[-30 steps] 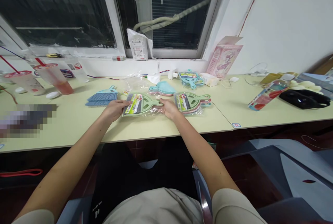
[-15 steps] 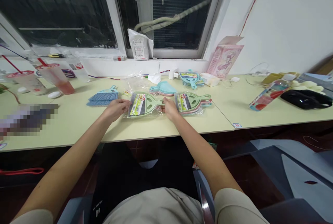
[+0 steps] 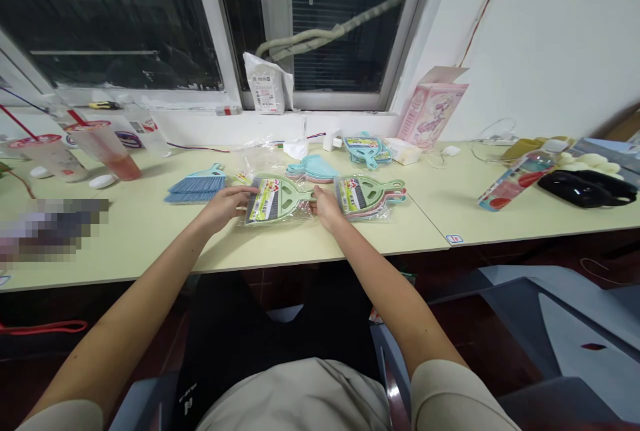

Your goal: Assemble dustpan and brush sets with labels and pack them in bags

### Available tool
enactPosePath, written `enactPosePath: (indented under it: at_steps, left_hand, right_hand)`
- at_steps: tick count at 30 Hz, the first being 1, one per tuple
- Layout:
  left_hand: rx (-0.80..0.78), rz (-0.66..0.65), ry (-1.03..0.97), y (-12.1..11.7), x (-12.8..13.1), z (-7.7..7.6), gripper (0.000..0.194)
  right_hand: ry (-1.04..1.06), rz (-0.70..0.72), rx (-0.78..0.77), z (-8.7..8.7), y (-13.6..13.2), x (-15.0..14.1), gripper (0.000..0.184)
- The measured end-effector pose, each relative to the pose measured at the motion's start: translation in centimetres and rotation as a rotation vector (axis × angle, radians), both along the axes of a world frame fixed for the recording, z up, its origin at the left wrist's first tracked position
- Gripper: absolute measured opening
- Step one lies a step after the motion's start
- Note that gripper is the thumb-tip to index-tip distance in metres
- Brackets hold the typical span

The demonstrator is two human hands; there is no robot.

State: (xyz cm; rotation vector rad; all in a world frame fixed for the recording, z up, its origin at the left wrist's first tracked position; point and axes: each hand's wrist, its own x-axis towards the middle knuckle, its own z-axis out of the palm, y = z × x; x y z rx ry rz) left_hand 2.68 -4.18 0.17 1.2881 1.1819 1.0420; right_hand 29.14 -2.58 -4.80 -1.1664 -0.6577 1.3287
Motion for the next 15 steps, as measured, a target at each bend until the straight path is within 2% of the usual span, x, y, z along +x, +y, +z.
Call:
enactPosePath:
  at_steps: [8, 15]
  left_hand:
    - [0.052, -0.115, 0.187, 0.37, -0.37, -0.22, 0.050]
    - [0.101, -0.112, 0.156, 0.23, -0.47, -0.36, 0.054]
  right_hand:
    - [-0.016, -0.004, -0.007, 0.22, -0.24, -0.08, 0.012]
    - [-0.019, 0.009, 0.005, -0.19, 0.05, 0.04, 0.014]
